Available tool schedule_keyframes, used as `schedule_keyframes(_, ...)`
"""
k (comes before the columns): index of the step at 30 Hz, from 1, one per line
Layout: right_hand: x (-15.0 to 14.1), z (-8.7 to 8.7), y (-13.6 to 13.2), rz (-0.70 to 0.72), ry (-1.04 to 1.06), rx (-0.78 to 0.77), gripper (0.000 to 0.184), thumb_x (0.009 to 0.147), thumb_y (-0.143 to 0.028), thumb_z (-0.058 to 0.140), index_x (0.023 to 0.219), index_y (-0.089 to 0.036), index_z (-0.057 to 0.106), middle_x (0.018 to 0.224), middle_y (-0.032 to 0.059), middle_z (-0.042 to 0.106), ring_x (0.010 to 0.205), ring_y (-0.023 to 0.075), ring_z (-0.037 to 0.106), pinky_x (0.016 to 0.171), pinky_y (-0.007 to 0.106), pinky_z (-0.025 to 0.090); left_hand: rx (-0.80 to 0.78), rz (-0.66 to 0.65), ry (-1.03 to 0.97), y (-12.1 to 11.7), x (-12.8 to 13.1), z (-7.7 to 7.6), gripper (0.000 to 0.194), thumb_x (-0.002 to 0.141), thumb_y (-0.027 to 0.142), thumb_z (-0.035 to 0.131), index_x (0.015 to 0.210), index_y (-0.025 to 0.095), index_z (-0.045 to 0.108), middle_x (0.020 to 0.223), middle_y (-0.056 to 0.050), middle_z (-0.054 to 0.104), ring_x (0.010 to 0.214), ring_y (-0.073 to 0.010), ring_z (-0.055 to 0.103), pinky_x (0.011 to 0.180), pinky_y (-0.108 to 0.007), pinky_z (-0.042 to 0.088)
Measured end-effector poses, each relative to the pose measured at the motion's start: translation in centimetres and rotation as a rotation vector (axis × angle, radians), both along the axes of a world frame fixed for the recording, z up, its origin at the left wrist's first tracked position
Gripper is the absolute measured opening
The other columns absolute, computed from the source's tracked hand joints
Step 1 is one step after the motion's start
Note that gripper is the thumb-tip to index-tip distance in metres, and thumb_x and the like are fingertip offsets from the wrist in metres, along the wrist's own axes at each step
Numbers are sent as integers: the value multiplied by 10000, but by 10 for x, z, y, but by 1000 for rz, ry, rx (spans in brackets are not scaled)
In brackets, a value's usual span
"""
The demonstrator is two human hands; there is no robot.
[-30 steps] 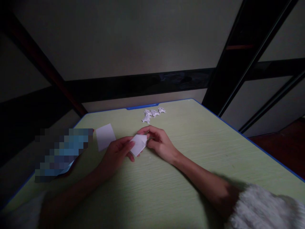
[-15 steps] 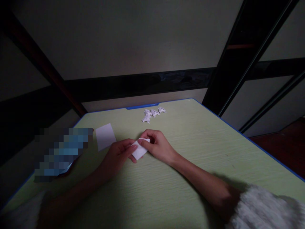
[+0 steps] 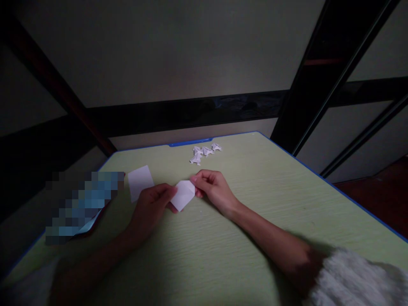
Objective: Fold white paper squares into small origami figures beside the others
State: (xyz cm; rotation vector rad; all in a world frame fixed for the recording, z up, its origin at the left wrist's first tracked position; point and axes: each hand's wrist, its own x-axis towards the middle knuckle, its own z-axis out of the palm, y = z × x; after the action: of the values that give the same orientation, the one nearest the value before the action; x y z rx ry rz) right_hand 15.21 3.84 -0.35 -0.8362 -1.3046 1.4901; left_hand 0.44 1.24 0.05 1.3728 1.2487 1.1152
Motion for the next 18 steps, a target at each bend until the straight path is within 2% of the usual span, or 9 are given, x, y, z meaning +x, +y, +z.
schedule_keyframes(3, 2, 0, 2, 9, 90, -24, 150, 647, -256, 593, 596, -123, 547, 500, -15, 525, 460, 61, 443, 465, 211, 311, 9, 33, -43, 2, -1, -1, 233, 709, 296, 515, 571, 118, 573, 415, 28, 542, 399, -92, 512, 408, -182, 388)
schedule_keyframes(8, 2, 2, -1, 18, 27, 75, 132, 608, -216, 629, 691, -136, 566, 544, -20, 526, 478, 64, 441, 468, 215, 322, 1, 37, -40, 2, -1, 0, 241, 701, 306, 518, 564, 120, 584, 441, 16, 565, 405, -98, 510, 409, -192, 385)
schedule_keyframes(10, 1, 2, -4, -32, -49, 178, 121, 617, -201, 618, 713, -146, 570, 561, -21, 515, 480, 64, 426, 461, 213, 319, 1, 26, -24, 1, -1, 0, 255, 702, 317, 514, 554, 122, 584, 452, 13, 568, 412, -99, 512, 413, -194, 388)
schedule_keyframes(13, 1, 2, -7, -153, -192, 413, 50, 645, -147, 578, 693, -161, 587, 623, -3, 515, 528, 80, 437, 463, 216, 331, 11, -7, 5, 0, 0, 0, 267, 700, 330, 515, 545, 125, 586, 463, 10, 568, 425, -100, 516, 419, -195, 392)
schedule_keyframes(16, 2, 2, -10, -244, -263, 620, 96, 648, -82, 552, 644, -169, 594, 751, 28, 525, 634, 108, 477, 499, 226, 370, 23, -45, 11, -1, 1, 0, 263, 695, 329, 520, 546, 125, 594, 470, 10, 568, 428, -95, 508, 421, -193, 395)
schedule_keyframes(18, 2, 3, -12, -283, -285, 704, 113, 632, -59, 561, 607, -169, 573, 785, 32, 515, 671, 119, 483, 523, 234, 386, 24, -64, 8, -1, 1, -1, 258, 692, 325, 523, 548, 125, 598, 477, 9, 572, 428, -89, 500, 422, -189, 397)
